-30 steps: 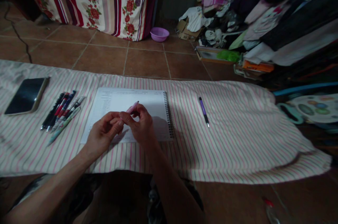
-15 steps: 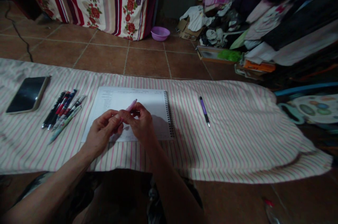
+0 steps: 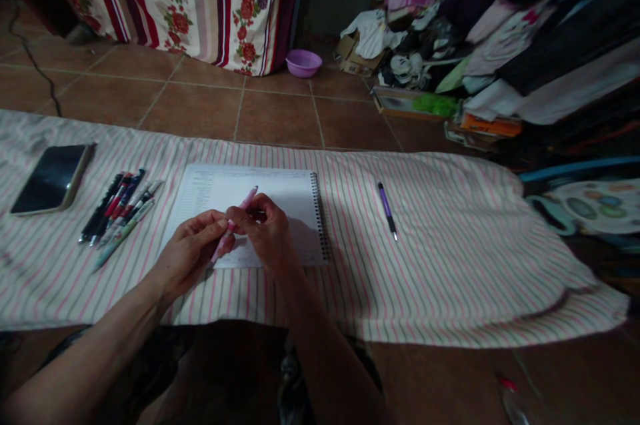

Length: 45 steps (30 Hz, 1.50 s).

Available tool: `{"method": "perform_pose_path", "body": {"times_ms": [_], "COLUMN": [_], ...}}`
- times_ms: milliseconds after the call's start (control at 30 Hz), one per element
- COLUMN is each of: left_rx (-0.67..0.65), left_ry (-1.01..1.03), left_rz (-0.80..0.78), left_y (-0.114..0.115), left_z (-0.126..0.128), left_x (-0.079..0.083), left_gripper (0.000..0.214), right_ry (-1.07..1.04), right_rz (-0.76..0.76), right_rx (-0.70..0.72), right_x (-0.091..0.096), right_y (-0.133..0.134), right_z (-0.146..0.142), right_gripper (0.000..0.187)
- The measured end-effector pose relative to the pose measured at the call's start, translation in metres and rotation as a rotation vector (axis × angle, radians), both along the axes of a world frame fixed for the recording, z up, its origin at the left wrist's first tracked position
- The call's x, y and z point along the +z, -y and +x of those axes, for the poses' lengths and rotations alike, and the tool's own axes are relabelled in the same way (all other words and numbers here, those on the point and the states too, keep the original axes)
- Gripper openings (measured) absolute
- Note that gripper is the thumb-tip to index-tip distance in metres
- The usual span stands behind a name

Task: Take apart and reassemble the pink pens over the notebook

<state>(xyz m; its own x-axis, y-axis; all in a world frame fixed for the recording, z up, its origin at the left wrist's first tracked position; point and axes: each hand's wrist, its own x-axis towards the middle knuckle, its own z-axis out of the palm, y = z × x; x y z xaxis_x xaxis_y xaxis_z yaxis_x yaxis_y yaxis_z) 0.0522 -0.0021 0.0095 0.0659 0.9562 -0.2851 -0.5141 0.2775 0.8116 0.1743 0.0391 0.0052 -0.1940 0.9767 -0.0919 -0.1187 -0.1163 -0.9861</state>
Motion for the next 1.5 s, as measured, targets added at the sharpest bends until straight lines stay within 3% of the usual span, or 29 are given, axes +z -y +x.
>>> {"method": "perform_pose_path", "body": {"times_ms": [300, 1000, 1233, 1500], "left_rx": [-0.028, -0.061, -0.075, -0.119], "left_ry": [0.078, 0.087, -0.077, -0.285], "left_rz": [-0.086, -0.063, -0.039, 0.006], "left_y": [-0.0009, 0.0, 0.0024, 0.0007], "left_z": [-0.0013, -0.0035, -0.003, -0.0071], "left_x": [0.0061, 0.0041, 0.0038, -0.0034], "left_gripper": [0.009, 0.012, 0.027, 0.021], "right_ry": [-0.002, 0.053, 0.102, 0.061], "right_rz": [-0.018, 0.006, 0.024, 0.011], "right_rx": [0.014, 0.005, 0.003, 0.066], "right_x": [0.0056, 0.0054, 0.0044, 0.0078], "right_y": [-0.0004, -0.0016, -0.0032, -0.002], "right_z": [0.0019, 0.0039, 0.0071, 0.0088], "right_gripper": [0.02, 0.021, 0.023, 0.021]}}
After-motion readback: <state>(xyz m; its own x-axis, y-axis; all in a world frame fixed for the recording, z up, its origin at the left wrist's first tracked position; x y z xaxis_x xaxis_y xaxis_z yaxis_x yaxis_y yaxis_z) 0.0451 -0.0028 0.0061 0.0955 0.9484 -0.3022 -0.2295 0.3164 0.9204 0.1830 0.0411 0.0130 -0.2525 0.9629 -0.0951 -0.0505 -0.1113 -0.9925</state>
